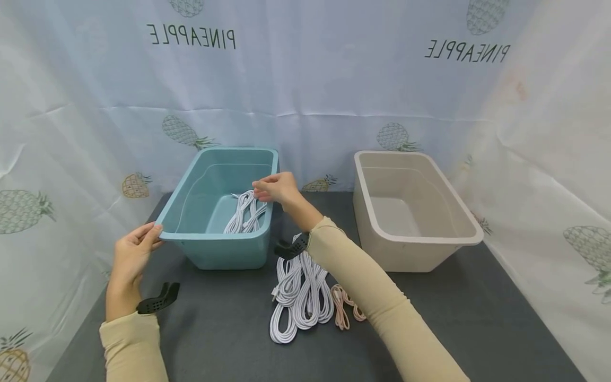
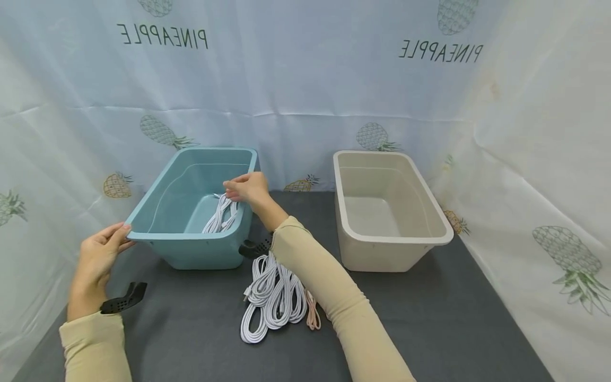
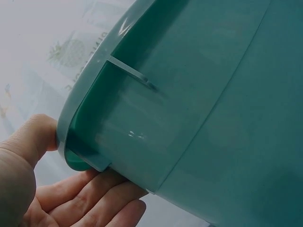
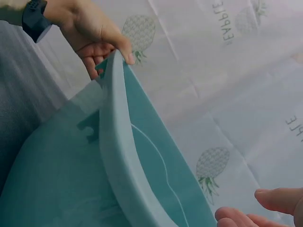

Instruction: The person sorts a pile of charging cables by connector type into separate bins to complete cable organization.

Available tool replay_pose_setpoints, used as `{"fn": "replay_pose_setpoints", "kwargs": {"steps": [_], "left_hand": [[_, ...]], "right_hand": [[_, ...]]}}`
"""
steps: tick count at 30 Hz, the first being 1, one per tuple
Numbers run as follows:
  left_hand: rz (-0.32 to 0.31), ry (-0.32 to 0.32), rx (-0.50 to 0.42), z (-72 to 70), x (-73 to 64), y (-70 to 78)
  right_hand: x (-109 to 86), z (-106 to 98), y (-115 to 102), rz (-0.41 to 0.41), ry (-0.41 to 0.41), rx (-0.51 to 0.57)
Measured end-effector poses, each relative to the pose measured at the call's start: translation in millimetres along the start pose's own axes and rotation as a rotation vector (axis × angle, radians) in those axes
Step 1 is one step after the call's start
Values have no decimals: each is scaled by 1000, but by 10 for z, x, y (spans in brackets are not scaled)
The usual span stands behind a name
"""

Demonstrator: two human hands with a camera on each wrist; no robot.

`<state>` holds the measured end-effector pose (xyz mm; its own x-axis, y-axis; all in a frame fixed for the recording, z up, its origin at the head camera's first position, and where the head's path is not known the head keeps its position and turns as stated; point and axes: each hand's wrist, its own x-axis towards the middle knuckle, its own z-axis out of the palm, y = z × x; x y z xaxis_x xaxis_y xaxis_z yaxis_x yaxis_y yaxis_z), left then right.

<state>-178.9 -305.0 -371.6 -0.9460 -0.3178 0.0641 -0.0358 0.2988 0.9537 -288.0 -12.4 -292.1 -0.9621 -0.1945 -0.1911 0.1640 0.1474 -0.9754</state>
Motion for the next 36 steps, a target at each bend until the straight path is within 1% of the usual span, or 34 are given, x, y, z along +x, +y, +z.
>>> {"fn": "replay_pose_setpoints", "kwargs": {"steps": [2,4,11,17,23,27,29,36], "left_hand": [[1,0,-3,-7,-5,-4],[-2,-2,-26,-11,-4,-2],[-15,-18,16,-20,15,14],[-12,-19,-71,-21,1,9],[-14,-24,-87,-18,-5,1],[-14,-21,-77,-14,0,-2],[-12,-20,-57,-14,1,-4],[-21,-18,-117,-10,-8,1]], "right_hand": [[-44,-18,16,-13,-19,15],[-97,-43,27,-25,-38,29],[-276,-153,70,-74,-75,40],[-386,-220,139,-81,-73,12],[-503,-302,238,-76,-82,0],[-587,-357,299,-82,-104,-5],[-621,-378,328,-89,-113,-7],[-733,-456,445,-95,-119,-32]]}}
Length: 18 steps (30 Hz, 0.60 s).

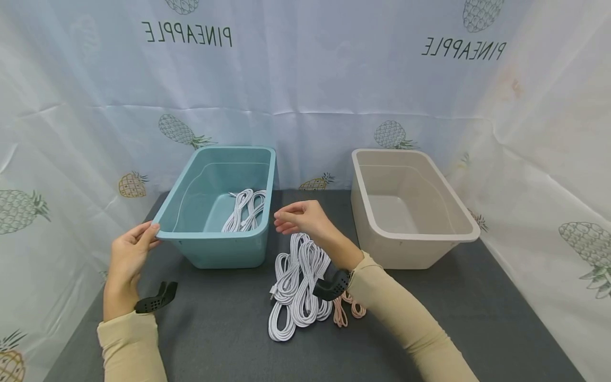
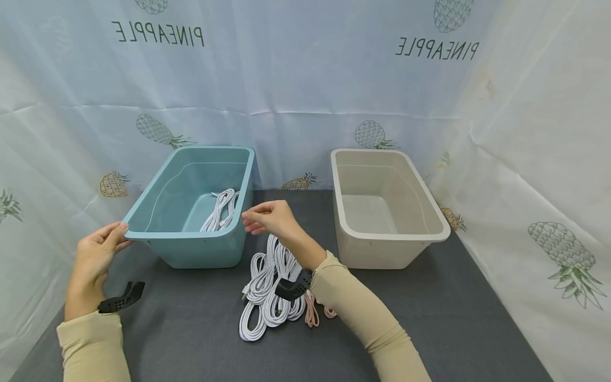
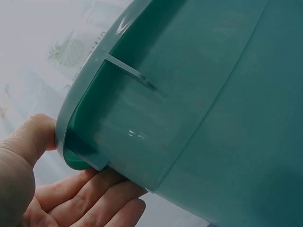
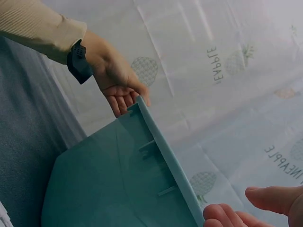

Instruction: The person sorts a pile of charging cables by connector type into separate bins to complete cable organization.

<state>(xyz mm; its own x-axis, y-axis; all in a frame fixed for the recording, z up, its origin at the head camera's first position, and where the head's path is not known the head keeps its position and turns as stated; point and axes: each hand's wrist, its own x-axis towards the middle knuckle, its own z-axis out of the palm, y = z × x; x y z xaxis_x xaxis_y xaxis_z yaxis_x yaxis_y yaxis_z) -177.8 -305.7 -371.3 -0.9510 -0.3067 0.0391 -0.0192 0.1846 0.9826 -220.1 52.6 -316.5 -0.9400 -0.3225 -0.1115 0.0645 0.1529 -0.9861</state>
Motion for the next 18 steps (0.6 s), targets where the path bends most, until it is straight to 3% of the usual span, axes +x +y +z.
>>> {"fn": "replay_pose_setpoints", "kwargs": {"steps": [14,18], "left_hand": [[-5,11,-39,9,12,-6],[-9,16,-12,9,16,-6]], "right_hand": [[-197,-76,328,39,15,-35],[-266,-106,425,46,14,-38]]}}
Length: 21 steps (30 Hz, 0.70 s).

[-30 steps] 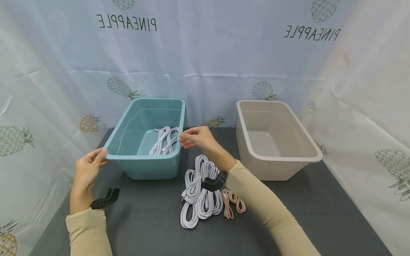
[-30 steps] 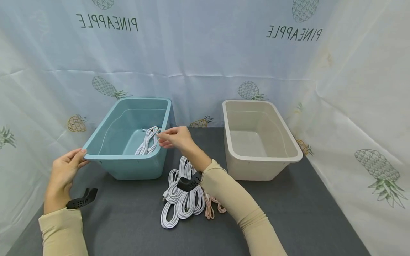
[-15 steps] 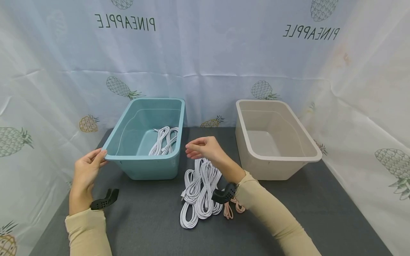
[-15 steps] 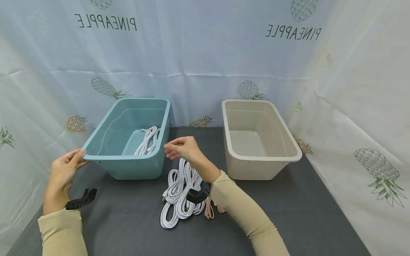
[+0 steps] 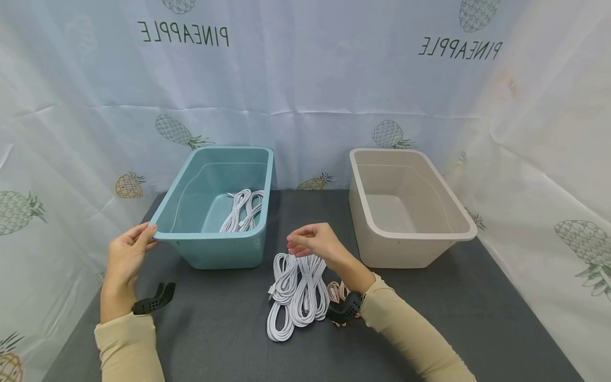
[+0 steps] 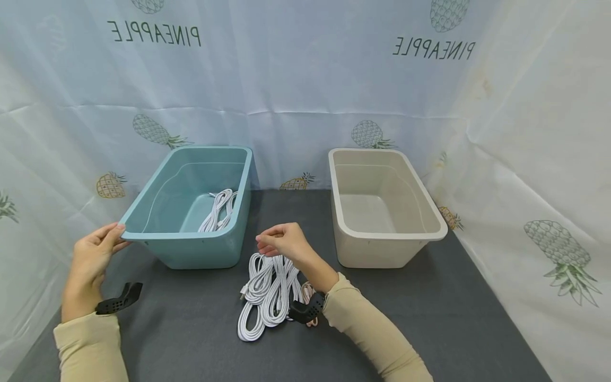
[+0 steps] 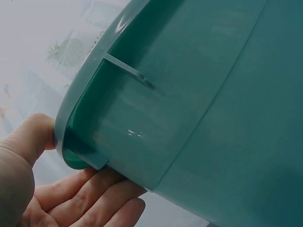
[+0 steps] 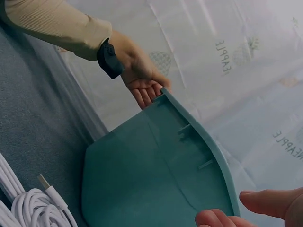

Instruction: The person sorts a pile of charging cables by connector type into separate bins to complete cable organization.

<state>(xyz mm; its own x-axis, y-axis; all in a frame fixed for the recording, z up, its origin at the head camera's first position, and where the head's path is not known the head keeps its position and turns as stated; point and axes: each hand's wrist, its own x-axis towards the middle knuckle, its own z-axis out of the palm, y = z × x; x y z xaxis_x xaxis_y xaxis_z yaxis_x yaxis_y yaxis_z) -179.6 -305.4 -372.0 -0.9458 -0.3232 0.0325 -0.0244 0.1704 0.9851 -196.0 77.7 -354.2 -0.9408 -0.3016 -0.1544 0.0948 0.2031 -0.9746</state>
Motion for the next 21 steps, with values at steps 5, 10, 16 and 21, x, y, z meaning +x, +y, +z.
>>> {"fn": "replay_pose_setpoints", "kwargs": {"steps": [5,10,16,21], "left_hand": [[-7,7,1,1,-2,7],[-18,14,20,5,-1,17],[-17,15,18,8,-1,15],[-10,14,21,13,0,12]], "right_hand": [[-61,-33,125,40,14,6],[-99,-86,276,83,32,-4],[-166,-150,452,110,37,-3],[-215,-181,560,145,38,2]]}}
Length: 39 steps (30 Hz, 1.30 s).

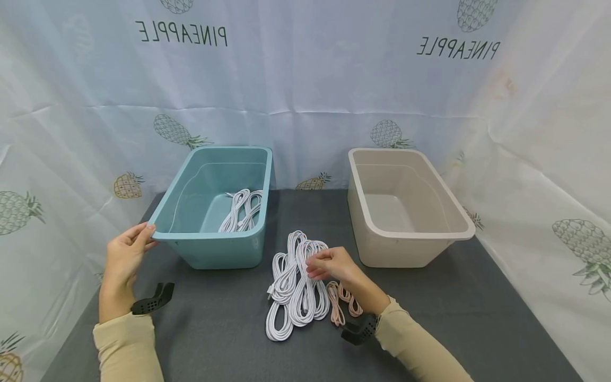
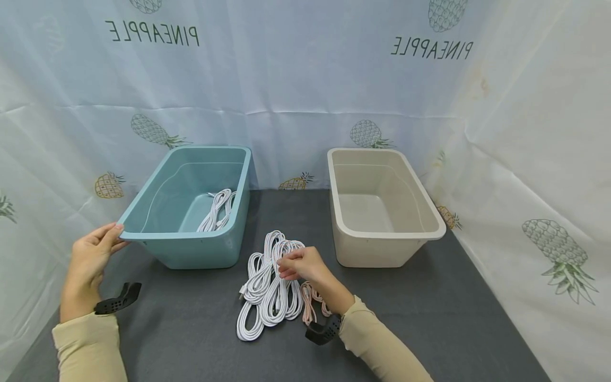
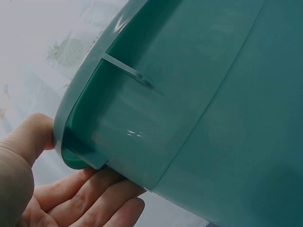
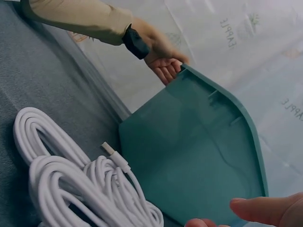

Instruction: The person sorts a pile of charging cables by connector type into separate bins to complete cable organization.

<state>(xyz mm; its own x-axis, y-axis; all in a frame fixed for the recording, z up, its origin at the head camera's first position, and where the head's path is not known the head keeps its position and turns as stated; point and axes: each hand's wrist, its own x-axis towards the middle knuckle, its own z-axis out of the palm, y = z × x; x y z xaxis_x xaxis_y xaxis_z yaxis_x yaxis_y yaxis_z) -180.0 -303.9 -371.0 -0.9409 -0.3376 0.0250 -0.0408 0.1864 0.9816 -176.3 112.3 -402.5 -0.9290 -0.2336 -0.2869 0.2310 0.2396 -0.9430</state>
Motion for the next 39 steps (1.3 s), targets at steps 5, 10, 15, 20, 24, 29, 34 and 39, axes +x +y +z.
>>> {"fn": "replay_pose_setpoints", "kwargs": {"steps": [5,10,15,20,24,29,34,39], "left_hand": [[3,-9,-28,-1,0,-9],[7,-9,-14,9,8,-4],[15,-7,-14,22,10,-1],[17,-7,-7,25,7,1],[18,-9,2,25,8,3],[3,-10,18,21,9,-2],[-17,0,3,11,4,1],[-12,-1,-15,4,-6,4]], "right_hand": [[-17,-10,96,30,12,-28],[-38,-10,169,60,26,-51],[-68,-3,266,88,25,-61],[-79,11,355,75,1,-42],[-59,27,389,83,12,-60],[-27,76,398,97,49,-135],[-8,148,397,95,93,-204],[12,204,394,94,144,-233]]}}
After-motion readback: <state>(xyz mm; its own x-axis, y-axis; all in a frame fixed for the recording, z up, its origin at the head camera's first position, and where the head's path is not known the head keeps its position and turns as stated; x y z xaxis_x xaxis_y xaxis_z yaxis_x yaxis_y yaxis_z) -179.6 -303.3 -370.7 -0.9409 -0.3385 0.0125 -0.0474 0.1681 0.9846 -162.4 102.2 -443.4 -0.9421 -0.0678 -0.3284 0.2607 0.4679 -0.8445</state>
